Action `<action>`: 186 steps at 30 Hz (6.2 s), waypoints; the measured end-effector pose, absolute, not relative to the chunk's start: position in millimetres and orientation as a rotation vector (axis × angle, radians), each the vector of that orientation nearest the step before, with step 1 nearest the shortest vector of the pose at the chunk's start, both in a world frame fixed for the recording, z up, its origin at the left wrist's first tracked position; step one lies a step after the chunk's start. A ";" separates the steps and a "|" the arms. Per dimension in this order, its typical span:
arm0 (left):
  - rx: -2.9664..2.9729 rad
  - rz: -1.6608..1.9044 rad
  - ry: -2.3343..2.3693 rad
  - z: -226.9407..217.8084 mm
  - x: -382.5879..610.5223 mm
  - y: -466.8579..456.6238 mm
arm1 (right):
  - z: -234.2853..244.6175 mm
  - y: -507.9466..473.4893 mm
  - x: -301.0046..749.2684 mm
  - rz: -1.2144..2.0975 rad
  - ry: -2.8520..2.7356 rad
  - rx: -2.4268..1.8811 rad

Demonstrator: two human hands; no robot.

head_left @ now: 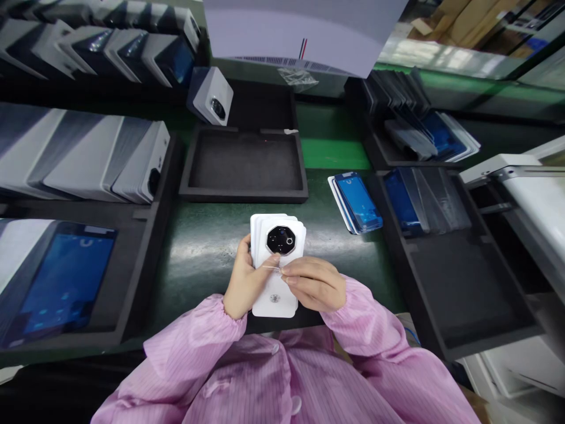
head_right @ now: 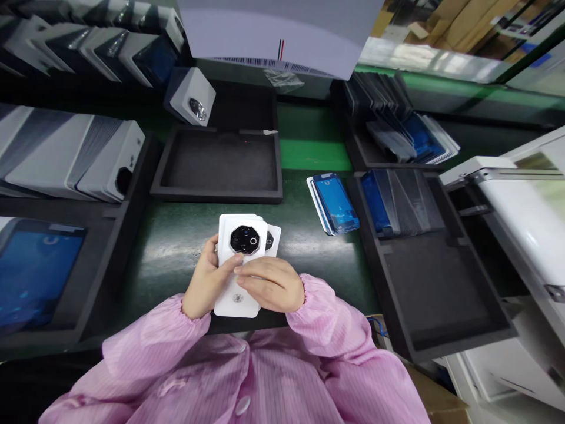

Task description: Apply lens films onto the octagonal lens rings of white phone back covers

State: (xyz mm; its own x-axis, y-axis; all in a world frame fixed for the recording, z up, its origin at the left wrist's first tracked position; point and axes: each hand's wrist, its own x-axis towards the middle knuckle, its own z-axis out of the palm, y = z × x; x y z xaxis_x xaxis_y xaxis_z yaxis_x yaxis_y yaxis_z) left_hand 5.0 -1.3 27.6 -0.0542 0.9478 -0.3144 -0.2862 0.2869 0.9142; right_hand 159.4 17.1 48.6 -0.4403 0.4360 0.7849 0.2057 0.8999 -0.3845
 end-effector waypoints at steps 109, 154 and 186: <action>0.768 1.156 1.219 29.5 9.1 -2.5 | 39.4 22.6 159.2 0.127 -2.123 -0.523; 0.735 1.195 1.178 24.7 4.8 -2.8 | 40.7 15.7 158.1 0.191 -2.086 -0.528; 0.553 1.126 1.066 39.1 8.9 -6.1 | 38.9 34.8 172.8 0.894 -1.672 -1.163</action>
State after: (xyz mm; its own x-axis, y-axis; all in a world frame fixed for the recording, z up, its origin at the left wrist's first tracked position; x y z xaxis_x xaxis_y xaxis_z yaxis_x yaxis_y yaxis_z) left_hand 8.9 -6.1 39.1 0.0460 0.9160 -0.3985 -0.4485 0.3753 0.8111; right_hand 172.8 34.8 38.9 -0.1681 0.9512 0.2587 0.3127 0.3003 -0.9011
